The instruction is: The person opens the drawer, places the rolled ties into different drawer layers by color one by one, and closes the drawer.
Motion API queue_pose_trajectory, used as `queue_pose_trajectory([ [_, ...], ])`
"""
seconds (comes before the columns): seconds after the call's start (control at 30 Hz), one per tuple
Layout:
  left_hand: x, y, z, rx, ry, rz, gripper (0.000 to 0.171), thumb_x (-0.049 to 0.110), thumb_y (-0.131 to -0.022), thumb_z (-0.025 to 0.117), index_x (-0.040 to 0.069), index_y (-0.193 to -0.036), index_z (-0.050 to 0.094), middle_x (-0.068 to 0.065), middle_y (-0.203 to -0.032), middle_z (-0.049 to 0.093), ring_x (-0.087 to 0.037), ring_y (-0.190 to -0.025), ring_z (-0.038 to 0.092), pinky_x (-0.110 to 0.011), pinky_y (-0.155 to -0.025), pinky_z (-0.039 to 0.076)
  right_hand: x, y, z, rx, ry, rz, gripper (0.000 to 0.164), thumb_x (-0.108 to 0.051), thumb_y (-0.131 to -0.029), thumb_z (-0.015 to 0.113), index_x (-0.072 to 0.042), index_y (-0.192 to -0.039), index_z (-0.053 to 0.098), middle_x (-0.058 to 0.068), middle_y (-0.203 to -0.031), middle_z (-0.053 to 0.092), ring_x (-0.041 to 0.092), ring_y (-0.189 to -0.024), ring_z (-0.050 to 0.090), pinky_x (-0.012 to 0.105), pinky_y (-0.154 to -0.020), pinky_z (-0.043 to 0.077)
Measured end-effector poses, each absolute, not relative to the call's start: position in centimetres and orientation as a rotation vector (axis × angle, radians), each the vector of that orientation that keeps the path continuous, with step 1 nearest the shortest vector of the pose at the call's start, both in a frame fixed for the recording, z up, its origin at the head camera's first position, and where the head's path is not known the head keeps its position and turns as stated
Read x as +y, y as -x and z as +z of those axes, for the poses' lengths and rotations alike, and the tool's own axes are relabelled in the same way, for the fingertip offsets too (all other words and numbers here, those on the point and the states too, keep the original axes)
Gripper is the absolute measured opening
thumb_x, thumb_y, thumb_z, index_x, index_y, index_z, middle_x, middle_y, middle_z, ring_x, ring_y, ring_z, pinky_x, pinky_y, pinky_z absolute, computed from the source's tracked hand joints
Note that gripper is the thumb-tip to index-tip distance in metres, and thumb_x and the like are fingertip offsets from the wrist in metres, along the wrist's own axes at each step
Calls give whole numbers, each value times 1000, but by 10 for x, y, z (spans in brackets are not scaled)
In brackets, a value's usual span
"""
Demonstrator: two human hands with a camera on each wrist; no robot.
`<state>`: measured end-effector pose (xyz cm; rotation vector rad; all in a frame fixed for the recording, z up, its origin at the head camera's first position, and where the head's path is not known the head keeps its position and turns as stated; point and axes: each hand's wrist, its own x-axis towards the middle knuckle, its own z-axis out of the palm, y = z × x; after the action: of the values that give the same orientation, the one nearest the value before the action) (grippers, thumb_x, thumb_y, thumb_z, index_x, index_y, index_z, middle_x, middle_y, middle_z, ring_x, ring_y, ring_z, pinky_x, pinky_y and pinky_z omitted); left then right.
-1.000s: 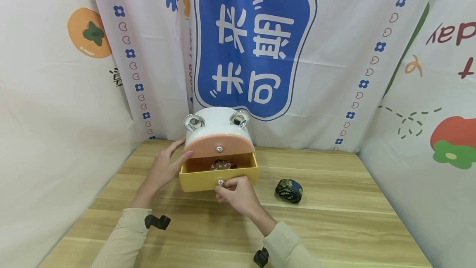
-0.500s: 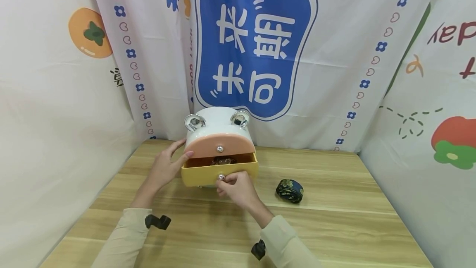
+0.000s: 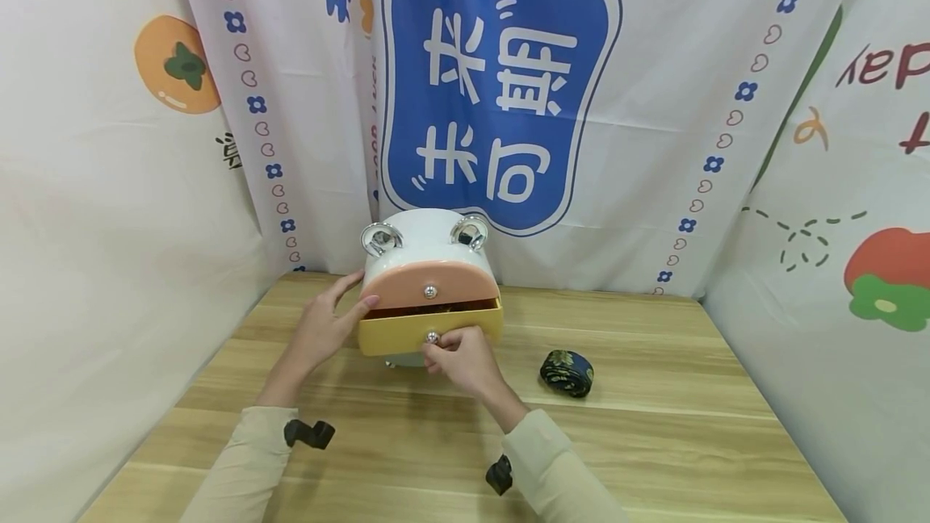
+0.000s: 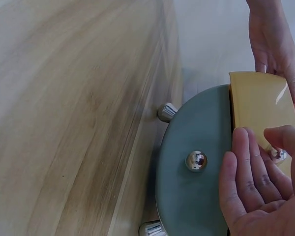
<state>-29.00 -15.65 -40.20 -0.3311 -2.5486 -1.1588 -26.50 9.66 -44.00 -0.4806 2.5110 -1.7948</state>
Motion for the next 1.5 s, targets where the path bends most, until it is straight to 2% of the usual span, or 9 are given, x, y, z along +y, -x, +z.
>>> queue_pose_trajectory([
  [0.13,-157,290,-402,-2541,341,-1155,75,67,-87,53,21,-146,42,-8,-147,50,-35,-135,47,-58,-109,41,96,269,-441,2507,465,-1795,27,-24,-88,72,2,-86,75,10,-74,75,15,-63,72,29,-62,62],
  [0.4,-156,290,-402,-2537,344,-1166,73,65,-88,53,22,-146,43,-7,-147,50,-33,-136,47,-56,-110,41,94,276,-439,2510,454,-1805,29,-26,-87,73,2,-86,75,17,-78,75,34,-73,74,28,-61,61],
  [0.57,-156,290,-403,-2534,340,-1174,73,65,-88,54,22,-146,43,-7,-147,50,-32,-136,46,-56,-111,40,93,280,-440,2522,436,-1806,25,-25,-86,73,0,-84,76,16,-77,75,32,-71,74,28,-61,62],
  [0.87,-156,290,-403,-2543,332,-1181,73,65,-88,54,22,-146,42,-7,-149,48,-34,-137,45,-57,-111,39,91,284,-440,2463,430,-1869,21,-17,-87,71,3,-83,74,18,-75,74,38,-73,73,43,-68,62],
  [1.07,-156,290,-403,-2545,333,-1183,73,65,-89,53,22,-147,42,-7,-149,47,-34,-137,45,-58,-111,39,92,286,-440,2487,444,-1845,21,-18,-87,71,2,-82,74,18,-74,74,36,-71,73,44,-67,62],
  [1.27,-154,291,-405,-2525,343,-1185,74,64,-88,54,19,-146,42,-9,-149,48,-35,-137,45,-57,-111,39,93,286,-438,2505,446,-1819,21,-18,-87,70,2,-81,74,18,-74,74,41,-73,72,49,-69,61],
  [1.5,-154,291,-410,-2498,329,-1217,75,64,-88,54,21,-148,40,-7,-152,44,-35,-140,41,-59,-113,35,92,288,-437,2535,464,-1783,22,-17,-87,70,3,-81,74,16,-72,74,39,-71,72,46,-67,62],
])
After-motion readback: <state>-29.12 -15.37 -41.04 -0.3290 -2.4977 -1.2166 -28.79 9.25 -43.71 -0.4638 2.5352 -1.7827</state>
